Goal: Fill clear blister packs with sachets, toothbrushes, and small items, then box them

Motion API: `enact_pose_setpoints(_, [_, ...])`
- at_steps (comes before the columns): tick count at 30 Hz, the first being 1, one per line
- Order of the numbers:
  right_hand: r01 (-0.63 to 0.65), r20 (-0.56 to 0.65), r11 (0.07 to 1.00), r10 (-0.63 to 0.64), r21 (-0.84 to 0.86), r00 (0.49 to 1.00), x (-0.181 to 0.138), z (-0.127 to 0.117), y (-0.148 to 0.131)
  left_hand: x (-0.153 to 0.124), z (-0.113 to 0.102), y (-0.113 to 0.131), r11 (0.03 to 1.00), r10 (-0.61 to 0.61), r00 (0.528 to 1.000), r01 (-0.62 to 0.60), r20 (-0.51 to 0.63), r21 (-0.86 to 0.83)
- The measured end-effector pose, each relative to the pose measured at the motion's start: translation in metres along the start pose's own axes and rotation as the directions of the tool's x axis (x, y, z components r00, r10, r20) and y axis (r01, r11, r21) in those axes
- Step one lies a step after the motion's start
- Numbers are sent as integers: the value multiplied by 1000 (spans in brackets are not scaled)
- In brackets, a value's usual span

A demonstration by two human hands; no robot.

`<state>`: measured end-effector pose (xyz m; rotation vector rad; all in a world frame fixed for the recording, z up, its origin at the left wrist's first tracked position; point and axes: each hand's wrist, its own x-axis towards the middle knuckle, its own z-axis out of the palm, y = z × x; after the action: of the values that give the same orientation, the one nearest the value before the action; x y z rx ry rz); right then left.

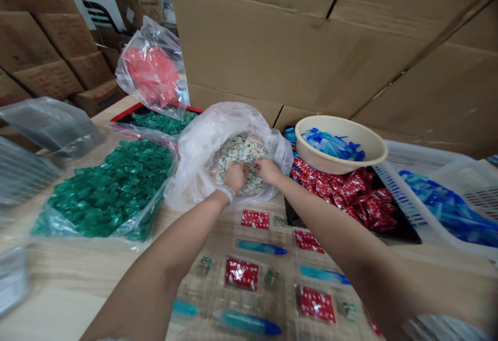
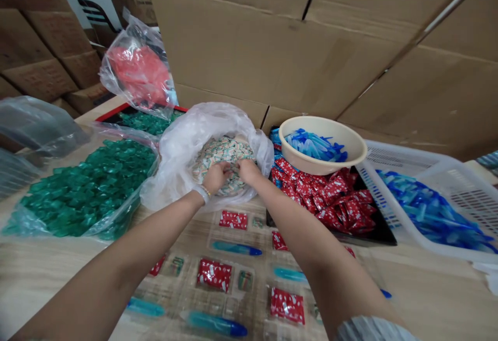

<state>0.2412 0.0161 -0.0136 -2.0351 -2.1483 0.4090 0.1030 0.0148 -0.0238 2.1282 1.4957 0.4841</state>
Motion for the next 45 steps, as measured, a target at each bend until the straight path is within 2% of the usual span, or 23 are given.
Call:
enact_pose_setpoints(5, [-44,-34,998,42,-40,999,1,-2,2,12,-4,2,995,92,995,-93,29,48])
enact_pose_setpoints(17, [-158,46,975,167,-156,985,-4,-4,-9,16,5,7,981,72,997,-78,39,177])
enact_pose_setpoints(23, [-125,13,981,128,-147,992,-9,0,-7,20,7,8,978,118,993,-116,-3,173])
enact_pose_setpoints(36, [-64,-25,994,62,-93,998,-3,5,-3,25,10,0,977,200,980,-200,17,78])
enact_pose_setpoints(41, [-40,-7,991,40,-130,999,-6,3,-6,23,-3,-2,977,204,978,-206,37,53])
enact_pose_setpoints(45, [-29,-27,987,25,-156,999,-9,3,-11,10,-18,-4,979,181,981,-186,65,85])
